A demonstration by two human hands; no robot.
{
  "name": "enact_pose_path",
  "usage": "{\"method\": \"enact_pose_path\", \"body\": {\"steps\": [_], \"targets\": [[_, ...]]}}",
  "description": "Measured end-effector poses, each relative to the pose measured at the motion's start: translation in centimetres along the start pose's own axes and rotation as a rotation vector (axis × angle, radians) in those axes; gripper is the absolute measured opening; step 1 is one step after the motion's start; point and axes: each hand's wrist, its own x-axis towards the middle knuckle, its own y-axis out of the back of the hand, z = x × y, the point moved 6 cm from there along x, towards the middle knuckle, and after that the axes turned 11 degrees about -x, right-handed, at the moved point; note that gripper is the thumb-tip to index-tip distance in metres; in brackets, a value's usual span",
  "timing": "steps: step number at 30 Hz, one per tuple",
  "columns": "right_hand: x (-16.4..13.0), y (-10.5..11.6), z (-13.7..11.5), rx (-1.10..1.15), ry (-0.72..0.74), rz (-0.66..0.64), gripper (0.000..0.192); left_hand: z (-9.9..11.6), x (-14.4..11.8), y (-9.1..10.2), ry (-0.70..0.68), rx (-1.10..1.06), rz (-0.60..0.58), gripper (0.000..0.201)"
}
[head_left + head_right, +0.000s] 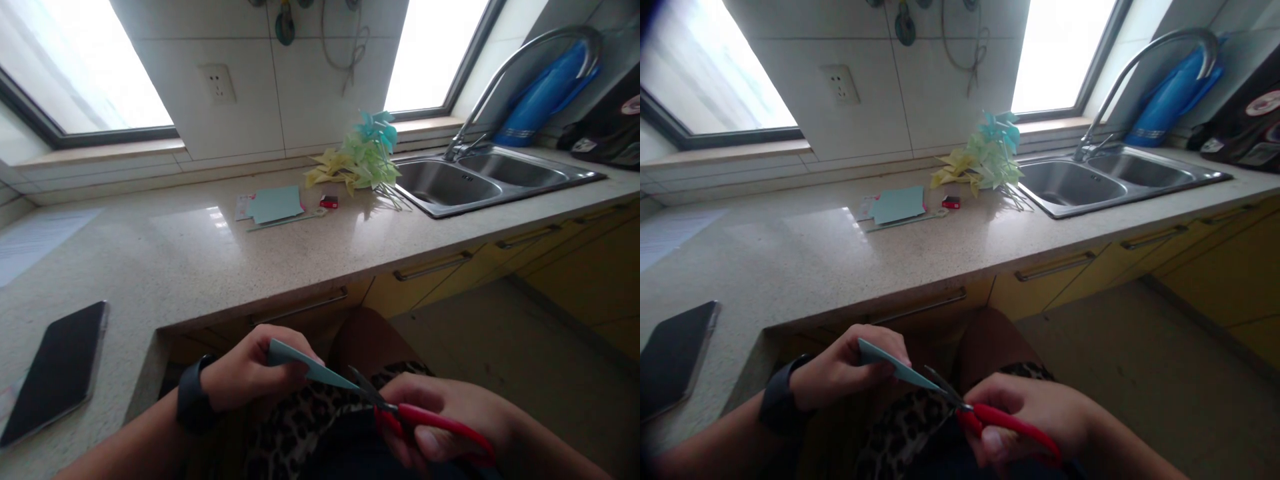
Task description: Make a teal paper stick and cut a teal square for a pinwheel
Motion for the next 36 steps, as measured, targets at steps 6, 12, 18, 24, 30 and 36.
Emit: {"method": "enact_pose_path", "body": {"steps": [6,12,18,24,30,36], "targets": [[0.8,-0.1,1.6,0.064,-0.006,-0.031,0.067,0.1,0.1,-0.6,-0.035,0.032,-0.039,0.02],[0.8,-0.2,1.6,0.105,-0.002,0.007,0.065,0.8,0.3,-0.9,-0.08,0.069,-0.039,0.018],[0.6,-0.1,1.3,0.086,0.02,0.035,0.062,1.2,0.3,-1.1,-0.109,0.103,-0.047,0.018],[0.6,-0.1,1.5,0.068,0.008,0.046,0.062,1.1,0.2,-1.0,-0.113,0.123,-0.048,0.018],[0.7,0.3,2.1,0.023,0.012,0.055,0.062,1.0,0.2,-0.9,-0.094,0.128,-0.047,0.019],[0.6,0.4,2.1,-0.01,0.008,0.069,0.064,0.9,0.2,-1.0,-0.084,0.115,-0.038,0.019]]}}
